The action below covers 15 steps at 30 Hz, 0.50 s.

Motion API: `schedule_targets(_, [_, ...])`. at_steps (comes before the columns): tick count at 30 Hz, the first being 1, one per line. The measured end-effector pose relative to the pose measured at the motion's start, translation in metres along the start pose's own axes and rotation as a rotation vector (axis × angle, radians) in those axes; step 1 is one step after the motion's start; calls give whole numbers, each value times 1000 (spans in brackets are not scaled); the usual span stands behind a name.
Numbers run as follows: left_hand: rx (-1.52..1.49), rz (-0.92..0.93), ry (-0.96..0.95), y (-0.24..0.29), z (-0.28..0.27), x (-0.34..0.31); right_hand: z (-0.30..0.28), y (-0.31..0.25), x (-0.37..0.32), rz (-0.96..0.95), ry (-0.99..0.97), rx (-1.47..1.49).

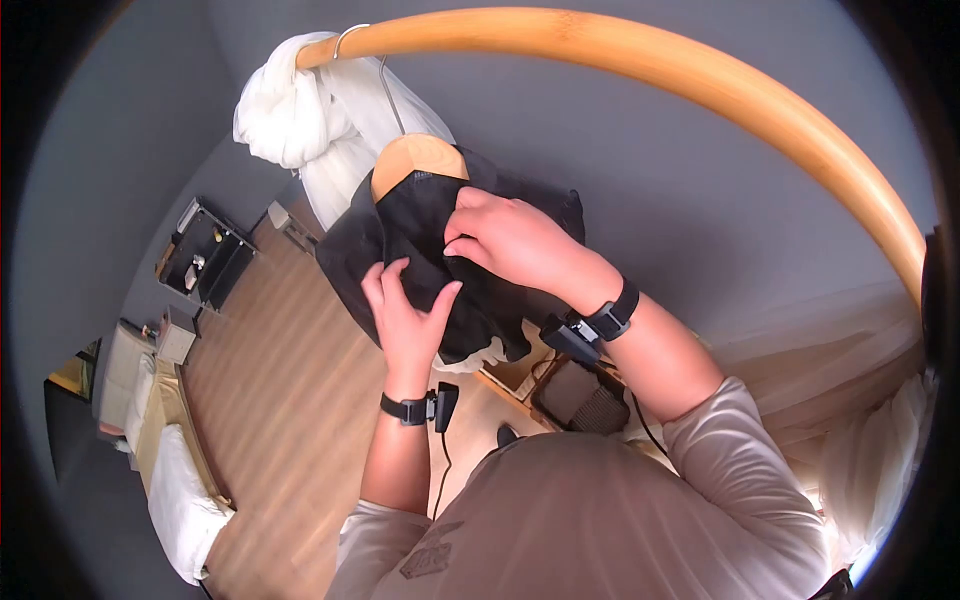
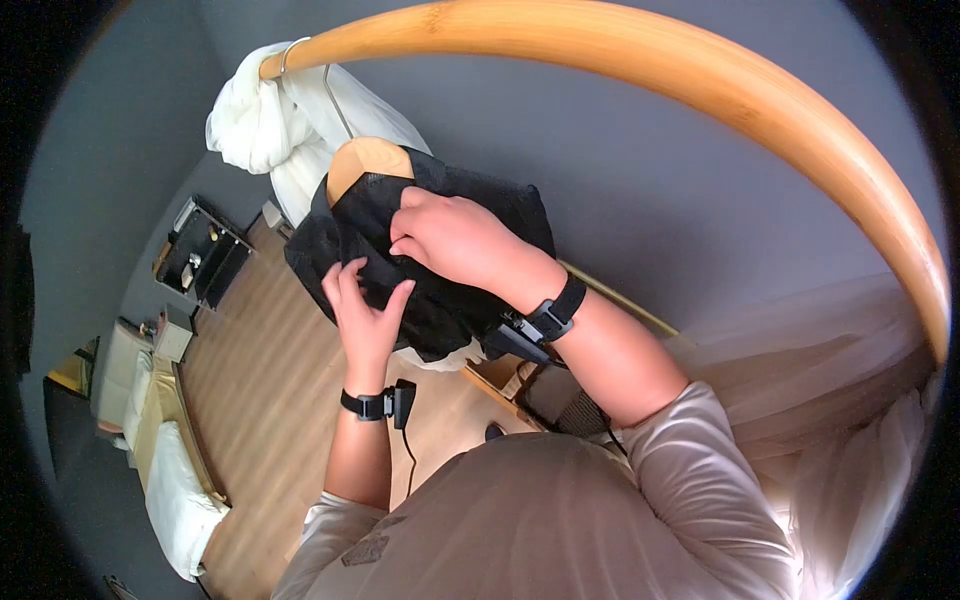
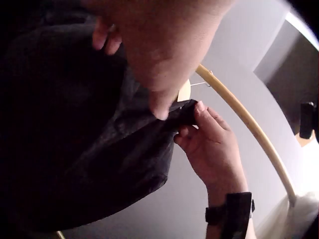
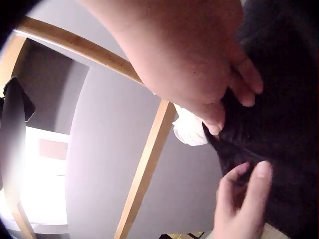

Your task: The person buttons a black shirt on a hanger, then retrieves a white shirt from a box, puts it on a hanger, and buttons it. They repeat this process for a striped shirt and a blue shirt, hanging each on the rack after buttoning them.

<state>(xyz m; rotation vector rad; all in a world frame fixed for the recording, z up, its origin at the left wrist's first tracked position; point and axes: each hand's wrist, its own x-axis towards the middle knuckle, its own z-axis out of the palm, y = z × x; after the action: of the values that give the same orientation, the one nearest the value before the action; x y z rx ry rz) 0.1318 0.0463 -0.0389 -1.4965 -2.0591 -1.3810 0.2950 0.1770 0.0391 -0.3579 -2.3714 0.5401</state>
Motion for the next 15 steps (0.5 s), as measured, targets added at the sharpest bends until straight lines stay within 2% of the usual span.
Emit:
schedule_targets(1, [-114, -143, -84, -3, 5, -1, 0, -5, 1, 4, -16, 27])
schedule_targets(2, [-238, -143, -63, -9, 13, 0, 2, -8, 1, 10, -12, 42])
schedule_targets(5, [-316, -3, -165, 3, 15, -2, 8, -9, 2, -2, 24, 69])
schedule_targets(6, [-266, -27, -211, 7, 13, -3, 11, -7, 2, -28, 48, 70])
schedule_targets(7, [-341, -91, -212, 4, 13, -4, 12, -7, 1, -53, 72, 71])
schedule_targets(9, [-490, -210, -206, -5, 16, -2, 10, -20, -4, -41, 331, 114])
schedule_targets(10, [-656, -309, -193, 6, 13, -2, 10, -28, -10, -31, 461, 135])
schedule_targets(11, [-628, -270, -213, 5, 11, -2, 14, -28, -20, -71, 569, 122])
schedule_targets(13, [-573, -194, -250, 3, 4, 0, 24, -28, -49, -130, 529, 184])
schedule_targets(15, [-399, -105, -275, 17, -10, 4, 41, -31, -69, 82, 300, 354])
